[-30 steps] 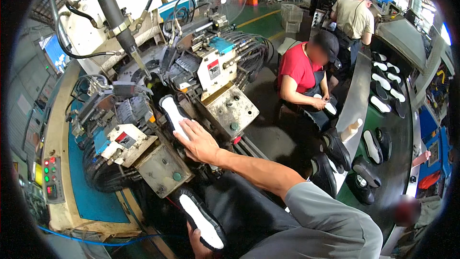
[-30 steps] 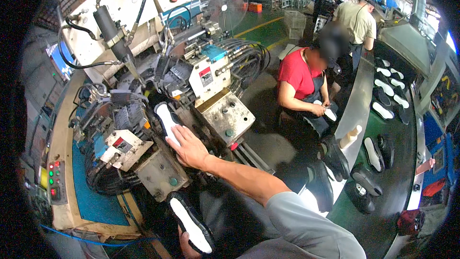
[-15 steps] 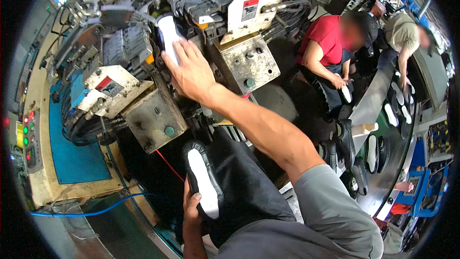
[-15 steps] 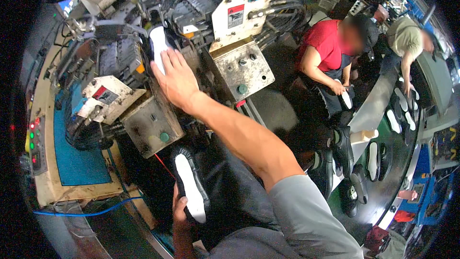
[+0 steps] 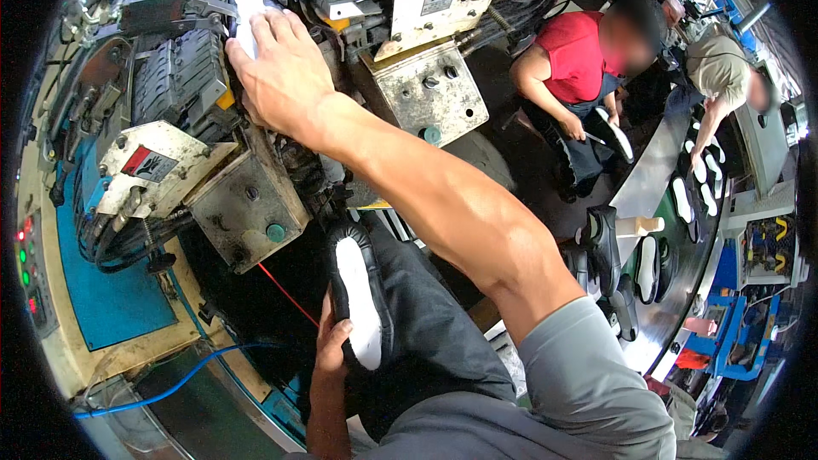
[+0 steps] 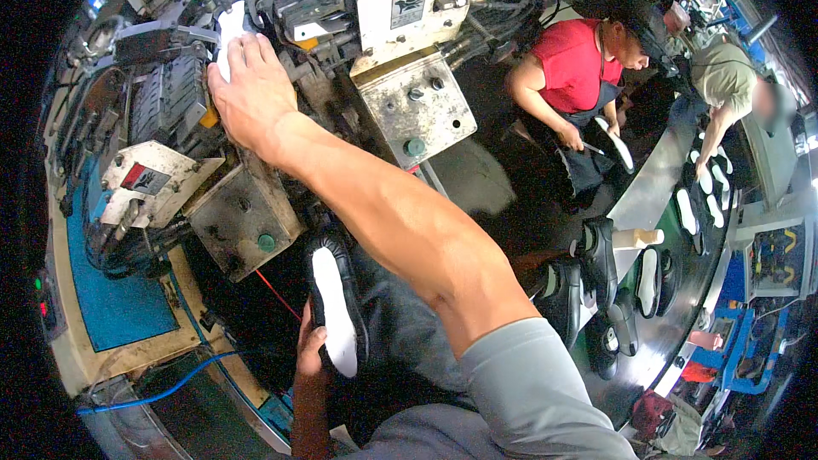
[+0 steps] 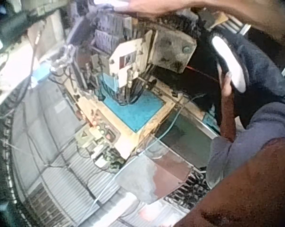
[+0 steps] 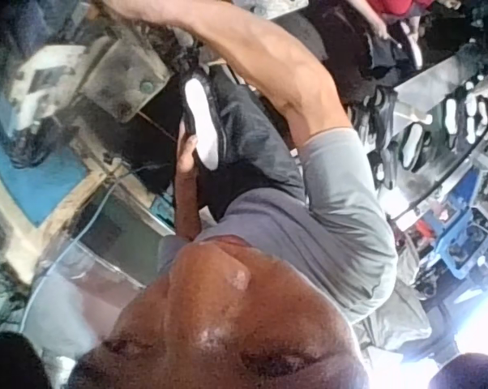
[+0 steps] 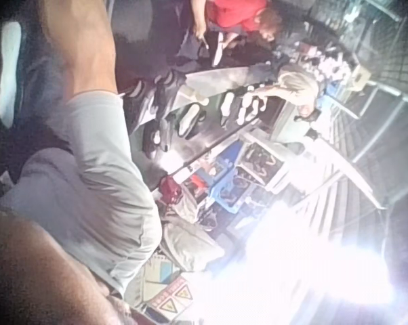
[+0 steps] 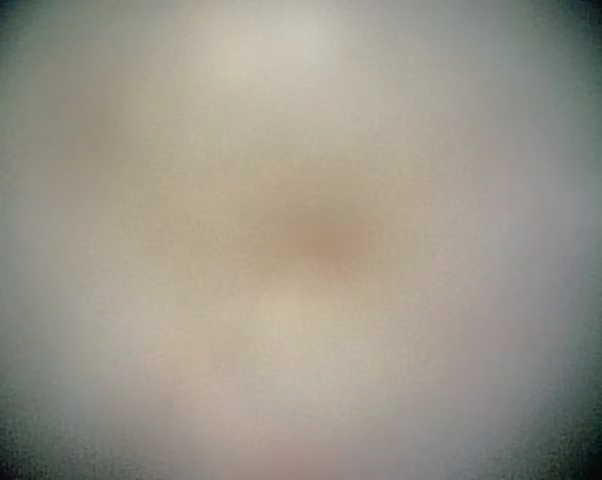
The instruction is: Manually position and press shoe uppers onto soles using machinery and hand tools.
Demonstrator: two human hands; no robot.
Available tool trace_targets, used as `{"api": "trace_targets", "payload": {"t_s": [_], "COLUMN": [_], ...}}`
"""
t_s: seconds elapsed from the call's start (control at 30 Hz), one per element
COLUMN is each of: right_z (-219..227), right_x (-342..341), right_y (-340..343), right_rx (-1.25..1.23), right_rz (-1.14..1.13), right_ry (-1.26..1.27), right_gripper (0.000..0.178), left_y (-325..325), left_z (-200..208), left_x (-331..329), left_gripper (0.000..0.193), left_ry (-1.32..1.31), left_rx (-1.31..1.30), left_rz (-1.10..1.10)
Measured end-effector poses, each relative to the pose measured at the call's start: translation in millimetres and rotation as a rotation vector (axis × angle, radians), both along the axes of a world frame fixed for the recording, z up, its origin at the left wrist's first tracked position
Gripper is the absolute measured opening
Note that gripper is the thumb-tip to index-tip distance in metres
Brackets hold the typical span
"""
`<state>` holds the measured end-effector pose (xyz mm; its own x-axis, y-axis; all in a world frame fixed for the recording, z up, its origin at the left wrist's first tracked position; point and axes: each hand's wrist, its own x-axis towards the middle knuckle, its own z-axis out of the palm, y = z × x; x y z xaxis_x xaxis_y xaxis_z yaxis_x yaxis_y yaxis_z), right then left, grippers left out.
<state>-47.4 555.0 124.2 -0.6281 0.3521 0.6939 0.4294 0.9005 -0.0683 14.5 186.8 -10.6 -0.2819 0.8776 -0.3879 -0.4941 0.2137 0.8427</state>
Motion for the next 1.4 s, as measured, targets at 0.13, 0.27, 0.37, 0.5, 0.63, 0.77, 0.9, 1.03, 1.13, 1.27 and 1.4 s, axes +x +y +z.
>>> {"api": "trace_targets", "payload": {"t_s": [0.13, 0.27, 0.37, 0.5, 0.63, 0.77, 0.9, 1.03, 1.13, 1.27, 1.4], "right_z": [6.5, 6.6, 5.8, -31.9, -157.5, -232.7, -237.2, -235.3, -233.0, -226.4, -239.2], "right_x": [0.4, 5.8, 33.3, 98.7, 178.3, 287.6, 336.1, 320.3, 323.9, 346.1, 364.9], "right_y": [10.8, 20.7, -1.5, -88.6, -183.4, -258.2, -285.4, -283.3, -288.3, -301.6, -332.3], "right_rx": [0.027, -0.026, -0.025, -0.162, -0.647, -0.798, -1.025, -1.062, -1.070, -0.968, -1.014], "right_rz": [-0.011, 0.047, 0.149, 0.264, 0.211, 0.039, 0.002, 0.034, 0.004, -0.098, -0.157], "right_ry": [0.024, 0.084, 0.176, 0.168, -0.088, -0.333, -0.197, -0.254, -0.269, -0.280, -0.197], "right_gripper": [0.061, 0.047, 0.052, 0.047, 0.052, 0.057, 0.057, 0.060, 0.060, 0.055, 0.052], "left_y": [0.9, -14.5, -41.7, -109.8, -188.6, -255.8, -344.1, -468.4, -487.1, -375.4, -240.0], "left_z": [11.1, 20.7, 19.4, -22.1, -62.8, -75.6, -80.2, -91.1, -62.0, -85.7, -109.6], "left_x": [3.5, 9.7, 12.5, 10.2, 3.9, 10.1, -19.8, -124.0, -227.9, -262.9, -189.8], "left_gripper": [0.104, 0.094, 0.090, 0.091, 0.082, 0.074, 0.069, 0.087, 0.093, 0.066, 0.055], "left_ry": [-0.037, 0.005, 0.034, -0.149, -0.255, -0.323, -0.278, 0.609, 1.044, 0.496, 0.373], "left_rx": [0.022, 0.042, 0.031, -0.006, -0.070, -0.096, -0.319, -0.506, -0.678, -0.561, -0.168], "left_rz": [0.006, 0.046, 0.104, 0.293, 0.489, 0.765, 0.971, 1.055, 0.942, 0.818, 0.507]}}
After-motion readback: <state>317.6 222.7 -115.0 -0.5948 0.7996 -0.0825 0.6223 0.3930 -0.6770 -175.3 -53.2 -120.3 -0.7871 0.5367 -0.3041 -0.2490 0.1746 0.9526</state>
